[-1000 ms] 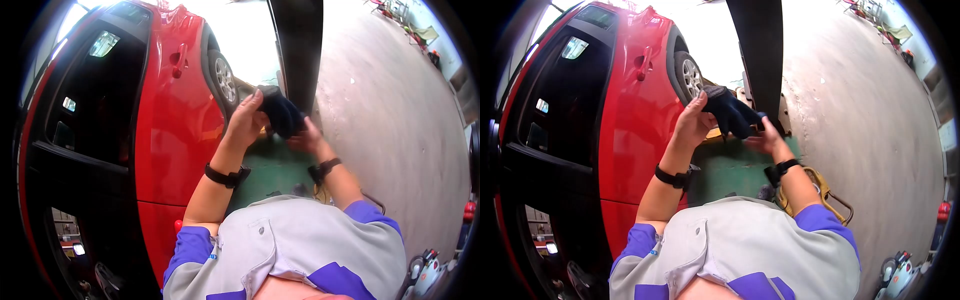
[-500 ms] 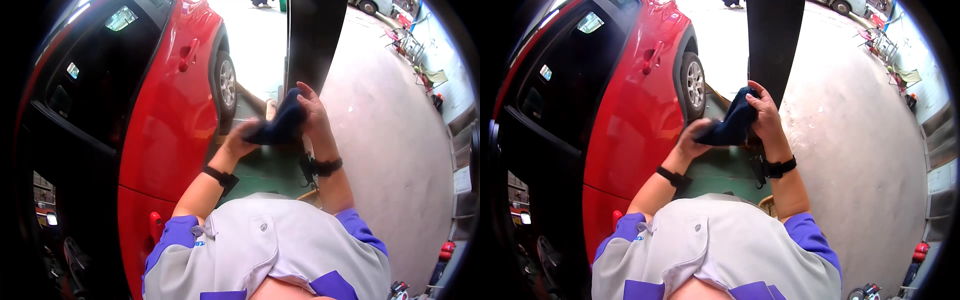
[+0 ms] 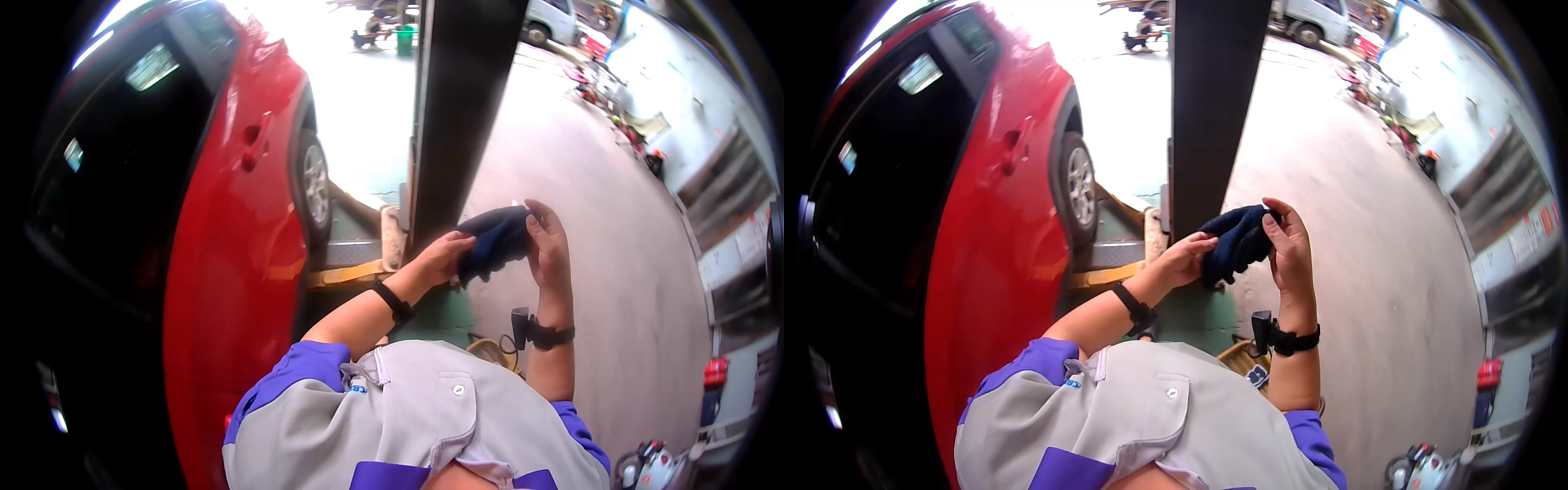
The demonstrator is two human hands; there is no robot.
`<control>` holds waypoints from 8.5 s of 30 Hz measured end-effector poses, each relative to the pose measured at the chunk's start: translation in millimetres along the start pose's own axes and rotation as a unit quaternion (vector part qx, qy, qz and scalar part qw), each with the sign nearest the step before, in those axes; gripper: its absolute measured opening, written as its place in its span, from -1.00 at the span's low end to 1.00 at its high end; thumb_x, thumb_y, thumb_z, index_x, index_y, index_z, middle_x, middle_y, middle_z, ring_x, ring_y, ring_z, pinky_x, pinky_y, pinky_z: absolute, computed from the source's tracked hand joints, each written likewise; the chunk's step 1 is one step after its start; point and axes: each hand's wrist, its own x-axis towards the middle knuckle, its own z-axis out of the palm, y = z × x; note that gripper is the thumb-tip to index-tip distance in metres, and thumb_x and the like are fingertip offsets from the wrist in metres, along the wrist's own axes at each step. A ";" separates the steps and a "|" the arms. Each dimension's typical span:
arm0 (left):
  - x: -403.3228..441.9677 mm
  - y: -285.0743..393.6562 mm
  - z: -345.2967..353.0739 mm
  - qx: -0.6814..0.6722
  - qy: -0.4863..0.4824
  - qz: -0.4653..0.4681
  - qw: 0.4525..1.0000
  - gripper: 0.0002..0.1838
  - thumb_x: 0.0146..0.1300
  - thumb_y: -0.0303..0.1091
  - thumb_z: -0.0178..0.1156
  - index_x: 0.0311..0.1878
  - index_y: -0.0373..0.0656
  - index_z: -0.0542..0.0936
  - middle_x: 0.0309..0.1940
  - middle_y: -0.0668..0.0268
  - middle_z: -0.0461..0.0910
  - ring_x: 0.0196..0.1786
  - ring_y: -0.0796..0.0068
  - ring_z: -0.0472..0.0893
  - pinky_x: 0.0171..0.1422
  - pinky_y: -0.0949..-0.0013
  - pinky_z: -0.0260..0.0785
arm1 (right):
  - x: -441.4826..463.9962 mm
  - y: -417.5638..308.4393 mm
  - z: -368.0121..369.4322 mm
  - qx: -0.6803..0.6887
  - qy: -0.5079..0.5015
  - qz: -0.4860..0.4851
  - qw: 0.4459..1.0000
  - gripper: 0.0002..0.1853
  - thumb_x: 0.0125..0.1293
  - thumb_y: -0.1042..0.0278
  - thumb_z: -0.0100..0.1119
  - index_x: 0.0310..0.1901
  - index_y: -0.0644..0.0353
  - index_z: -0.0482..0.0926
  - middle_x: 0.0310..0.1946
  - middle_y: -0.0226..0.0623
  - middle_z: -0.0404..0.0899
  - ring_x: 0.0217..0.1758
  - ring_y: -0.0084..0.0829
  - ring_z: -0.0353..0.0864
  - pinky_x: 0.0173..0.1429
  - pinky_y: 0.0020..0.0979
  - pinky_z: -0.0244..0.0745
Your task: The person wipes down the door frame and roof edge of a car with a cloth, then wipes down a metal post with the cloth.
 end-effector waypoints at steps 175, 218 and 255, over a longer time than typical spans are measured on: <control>318.9 179.4 59.2 0.867 0.357 0.344 -0.047 -0.49 0.18 -0.27 0.30 0.18 -0.22 0.45 0.02 -0.07 0.53 0.08 -0.12 0.53 0.18 -0.14 0.33 | 476.5 24.4 -112.5 -0.138 -0.314 -0.164 0.925 -0.41 0.20 0.44 0.25 0.24 0.16 0.22 -0.13 -0.03 0.56 -0.17 0.08 0.63 -0.07 -0.15 0.55; 365.8 186.3 55.2 0.773 0.482 0.352 -0.215 -0.54 0.31 -0.27 0.12 0.21 -0.28 0.40 0.07 -0.21 0.47 0.04 -0.31 0.51 0.10 -0.20 0.33 | 529.0 -11.9 -16.9 -0.052 -0.308 -0.508 0.803 -0.31 0.06 0.11 0.16 0.31 0.06 0.42 0.28 0.03 0.43 0.27 0.13 0.43 0.44 0.01 0.15; 369.2 165.5 40.6 0.735 0.556 0.336 -0.196 -0.58 0.19 -0.24 0.28 0.15 0.05 0.61 0.12 0.18 0.52 0.15 0.00 0.50 0.22 -0.21 0.26 | 519.3 -15.5 -18.1 -0.093 -0.298 -0.524 0.792 -0.30 0.04 0.07 0.33 0.22 0.21 0.43 0.28 0.15 0.37 0.31 0.17 0.33 0.42 -0.02 0.06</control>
